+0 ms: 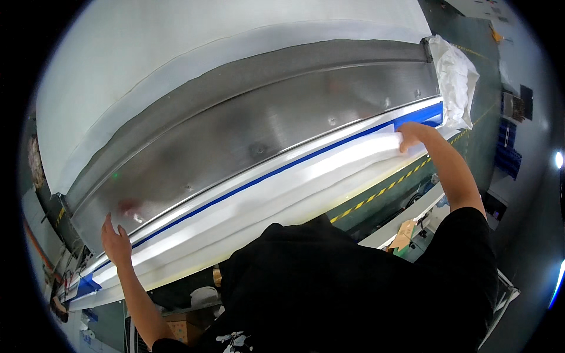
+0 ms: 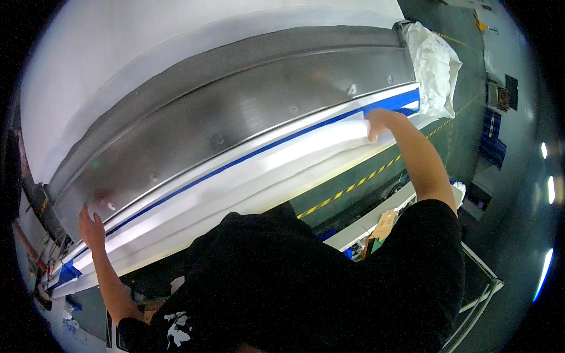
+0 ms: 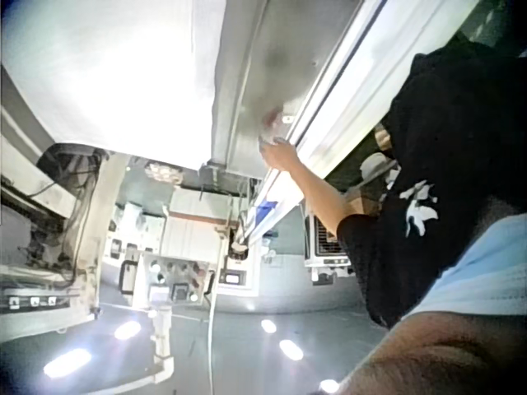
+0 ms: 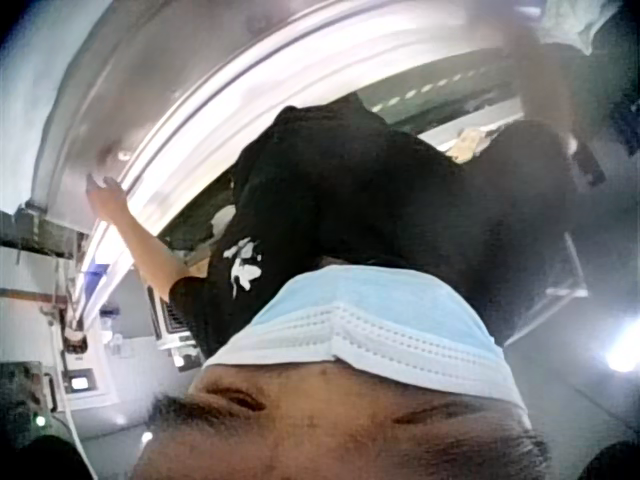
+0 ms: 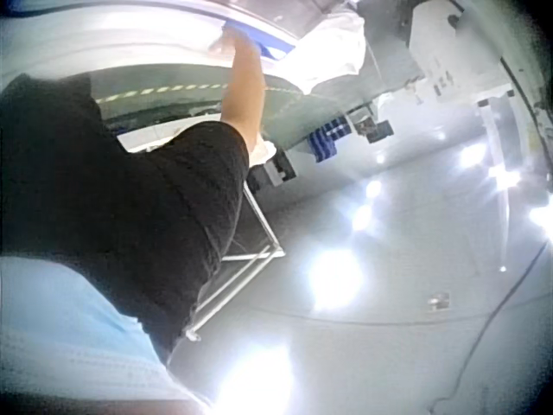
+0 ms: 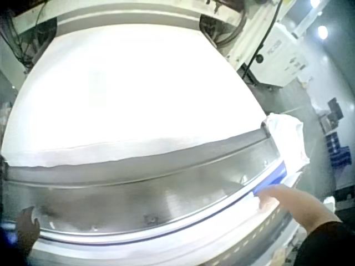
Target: The person repeatedly folds a large white sheet in half and places it onto a growing stack on a metal table. The person continues this folding and stacking process throughout the clip.
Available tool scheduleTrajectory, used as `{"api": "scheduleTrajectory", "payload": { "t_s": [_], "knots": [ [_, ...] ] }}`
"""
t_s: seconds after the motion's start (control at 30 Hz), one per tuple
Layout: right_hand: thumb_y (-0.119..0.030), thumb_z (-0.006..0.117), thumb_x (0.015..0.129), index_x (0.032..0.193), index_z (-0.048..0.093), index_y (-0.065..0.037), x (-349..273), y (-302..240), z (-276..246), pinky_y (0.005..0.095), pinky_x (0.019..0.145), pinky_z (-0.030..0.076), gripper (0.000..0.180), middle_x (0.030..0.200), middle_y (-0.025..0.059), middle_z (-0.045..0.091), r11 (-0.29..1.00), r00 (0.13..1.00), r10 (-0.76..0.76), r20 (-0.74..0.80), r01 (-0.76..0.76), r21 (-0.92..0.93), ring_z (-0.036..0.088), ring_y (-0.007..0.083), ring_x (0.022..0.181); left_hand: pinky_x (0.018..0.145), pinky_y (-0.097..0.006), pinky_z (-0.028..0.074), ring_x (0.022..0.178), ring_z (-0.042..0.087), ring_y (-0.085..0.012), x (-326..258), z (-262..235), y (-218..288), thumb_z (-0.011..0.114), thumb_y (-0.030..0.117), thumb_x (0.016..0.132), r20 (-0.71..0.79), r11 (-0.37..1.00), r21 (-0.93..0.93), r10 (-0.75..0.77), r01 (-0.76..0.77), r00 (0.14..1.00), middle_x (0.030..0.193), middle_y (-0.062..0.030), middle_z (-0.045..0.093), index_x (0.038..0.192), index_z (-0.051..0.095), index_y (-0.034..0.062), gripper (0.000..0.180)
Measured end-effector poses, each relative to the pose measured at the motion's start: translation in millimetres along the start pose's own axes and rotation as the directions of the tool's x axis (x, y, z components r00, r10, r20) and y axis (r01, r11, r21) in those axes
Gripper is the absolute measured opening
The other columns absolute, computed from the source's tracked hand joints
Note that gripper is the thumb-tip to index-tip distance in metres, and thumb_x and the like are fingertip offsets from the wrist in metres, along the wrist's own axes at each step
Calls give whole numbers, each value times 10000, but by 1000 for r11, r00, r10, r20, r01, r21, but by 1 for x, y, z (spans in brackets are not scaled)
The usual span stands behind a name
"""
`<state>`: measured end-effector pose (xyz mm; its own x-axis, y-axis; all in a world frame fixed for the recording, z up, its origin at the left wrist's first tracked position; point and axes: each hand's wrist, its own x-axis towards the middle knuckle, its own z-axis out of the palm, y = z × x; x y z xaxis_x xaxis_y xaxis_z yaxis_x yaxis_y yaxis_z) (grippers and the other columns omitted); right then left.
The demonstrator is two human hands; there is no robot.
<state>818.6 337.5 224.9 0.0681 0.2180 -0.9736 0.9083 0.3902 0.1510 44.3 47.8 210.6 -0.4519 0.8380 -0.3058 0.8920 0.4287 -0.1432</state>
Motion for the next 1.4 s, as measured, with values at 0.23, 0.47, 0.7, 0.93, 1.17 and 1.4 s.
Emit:
{"api": "scheduleTrajectory", "payload": {
  "t_s": [0.23,0.47,0.7,0.93,1.17,1.4],
  "knots": [
    [-196,634,651,865,664,-58,28,10,40,438,724,511,256,896,170,653,957,966,146,-214,-193,-217,620,358,850,893,-409,428,1060,533,-342,0,33,-32,578,111,801,-164,991,-128,-47,26,985,1153,-171,558,1215,517,64,420],
    [-192,572,729,797,622,-57,3,-136,-16,443,686,490,159,806,180,634,995,889,-101,-447,94,-37,613,365,765,891,-447,413,1059,509,-348,43,58,-46,572,227,816,-477,997,-73,-51,19,877,1165,-167,540,1169,513,38,405],
    [-243,582,799,836,598,-50,-42,-362,-153,427,633,456,197,752,150,621,876,681,-466,-566,445,-186,588,346,711,990,-447,329,1145,454,-312,92,27,-36,536,278,854,-565,975,-220,-110,-20,818,1199,-128,504,1152,520,76,360],
    [-221,568,822,840,595,-48,-54,-664,-256,378,616,451,176,723,122,610,495,160,-761,-629,770,-403,576,287,656,1044,-453,264,1184,431,-297,98,59,-63,501,286,861,-572,924,-376,-175,-66,801,1219,-119,495,1163,514,67,373],
    [-209,593,800,833,616,-41,-37,-832,-345,309,624,469,173,723,72,640,327,-55,-757,-651,831,-450,595,179,655,1029,-465,279,1170,443,-309,105,55,-62,505,280,859,-552,896,-435,-191,-86,812,1208,-130,500,1159,523,60,372],
    [-249,613,782,829,647,-55,-41,-875,-360,303,668,481,203,753,61,658,365,42,-771,-635,847,-387,607,178,692,1031,-469,265,1173,436,-307,104,60,-68,490,290,874,-516,887,-456,-203,-66,832,1208,-128,489,1180,509,69,378]
  ]
}}
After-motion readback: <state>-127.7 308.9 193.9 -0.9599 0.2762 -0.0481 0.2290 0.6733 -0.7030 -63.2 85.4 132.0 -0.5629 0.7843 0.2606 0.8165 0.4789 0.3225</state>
